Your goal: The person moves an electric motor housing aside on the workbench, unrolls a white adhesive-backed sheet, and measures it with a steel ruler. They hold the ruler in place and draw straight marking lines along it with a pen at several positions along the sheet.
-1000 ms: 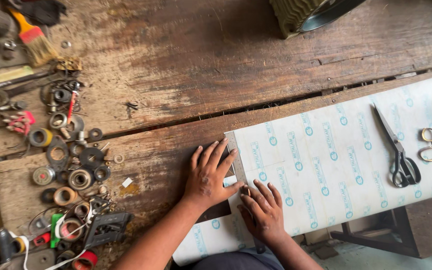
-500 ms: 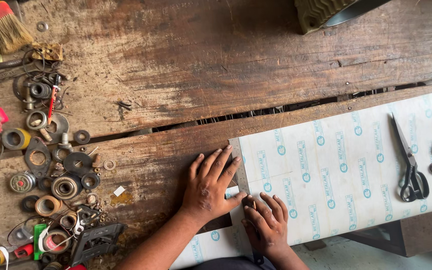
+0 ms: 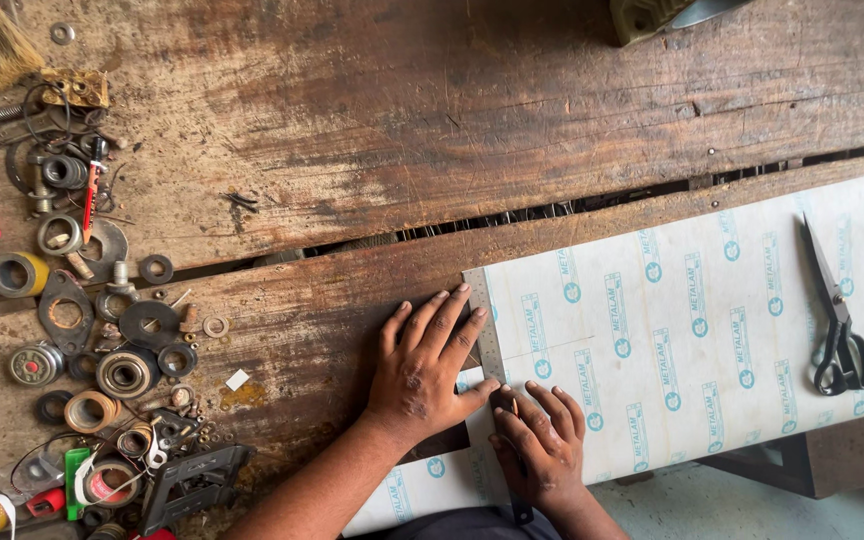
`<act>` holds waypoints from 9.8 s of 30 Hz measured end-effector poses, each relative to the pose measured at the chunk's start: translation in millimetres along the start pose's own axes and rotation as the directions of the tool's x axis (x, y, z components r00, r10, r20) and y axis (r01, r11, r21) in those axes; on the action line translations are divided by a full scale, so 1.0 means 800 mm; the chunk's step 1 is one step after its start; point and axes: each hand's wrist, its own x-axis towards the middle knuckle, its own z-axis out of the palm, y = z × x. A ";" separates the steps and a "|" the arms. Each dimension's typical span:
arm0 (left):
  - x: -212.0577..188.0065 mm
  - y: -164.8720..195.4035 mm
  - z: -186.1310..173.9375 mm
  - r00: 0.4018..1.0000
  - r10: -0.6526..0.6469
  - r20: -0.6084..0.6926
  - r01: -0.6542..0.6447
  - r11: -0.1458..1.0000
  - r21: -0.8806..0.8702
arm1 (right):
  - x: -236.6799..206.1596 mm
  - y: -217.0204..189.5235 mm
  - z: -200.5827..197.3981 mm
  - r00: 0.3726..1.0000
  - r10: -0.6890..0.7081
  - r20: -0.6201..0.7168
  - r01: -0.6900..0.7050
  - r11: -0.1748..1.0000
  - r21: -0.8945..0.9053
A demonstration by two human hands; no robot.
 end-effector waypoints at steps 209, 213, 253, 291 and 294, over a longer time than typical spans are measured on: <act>0.110 0.144 0.111 0.993 -0.088 0.074 0.073 0.979 0.193 | 0.048 0.170 -0.087 0.904 0.374 -0.206 -0.259 0.863 0.433; 0.110 0.145 0.110 0.994 -0.091 0.067 0.076 0.978 0.195 | 0.047 0.170 -0.087 0.903 0.378 -0.206 -0.261 0.862 0.435; 0.106 0.148 0.120 0.988 -0.105 0.113 0.070 0.959 0.274 | 0.025 0.174 -0.084 0.891 0.382 -0.246 -0.286 0.892 0.350; 0.105 0.146 0.128 0.990 -0.096 0.108 0.064 0.961 0.268 | 0.020 0.176 -0.074 0.923 0.258 -0.285 -0.213 0.961 0.179; 0.105 0.146 0.128 0.990 -0.097 0.105 0.064 0.957 0.285 | 0.022 0.174 -0.074 0.930 0.236 -0.281 -0.185 0.963 0.194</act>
